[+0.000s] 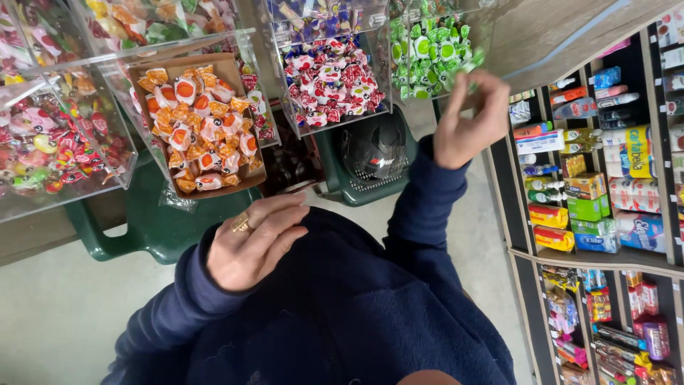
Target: Selecting and picking various wrapped candies from display bins and placing them into a small tray.
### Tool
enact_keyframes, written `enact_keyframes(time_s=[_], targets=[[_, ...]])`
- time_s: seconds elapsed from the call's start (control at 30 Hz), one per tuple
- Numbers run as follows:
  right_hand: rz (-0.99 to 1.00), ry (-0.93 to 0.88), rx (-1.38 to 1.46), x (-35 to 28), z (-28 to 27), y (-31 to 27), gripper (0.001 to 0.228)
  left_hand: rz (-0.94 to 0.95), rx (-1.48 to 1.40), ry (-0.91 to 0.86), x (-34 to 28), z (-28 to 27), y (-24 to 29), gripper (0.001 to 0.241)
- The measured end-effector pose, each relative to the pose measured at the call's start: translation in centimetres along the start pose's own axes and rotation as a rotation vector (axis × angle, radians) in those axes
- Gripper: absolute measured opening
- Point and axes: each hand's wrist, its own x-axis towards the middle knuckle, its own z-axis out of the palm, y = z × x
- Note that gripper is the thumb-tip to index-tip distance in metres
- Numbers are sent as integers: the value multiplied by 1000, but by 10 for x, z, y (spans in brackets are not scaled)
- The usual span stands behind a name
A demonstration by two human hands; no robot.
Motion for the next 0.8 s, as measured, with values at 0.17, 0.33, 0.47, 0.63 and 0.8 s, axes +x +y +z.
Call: enact_keyframes(time_s=[0.17,0.33,0.47,0.63,0.8], targets=[[-124,-107,-98,31,12,48,14,60,107,-111,-19,-15,-3,33],[-112,-175,-52,35,11,56,22,-3,147,-153,-40,-31,-2,32],[-213,-284,33,39,3,48,33,-95,194,-54,-57,-44,2,29],[-172,-264,103,29,-11,28,33,-206,287,56,-80,-61,4,26],[-190,-124,111,-10,-19,13,27,-202,440,137,-115,-97,0,22]])
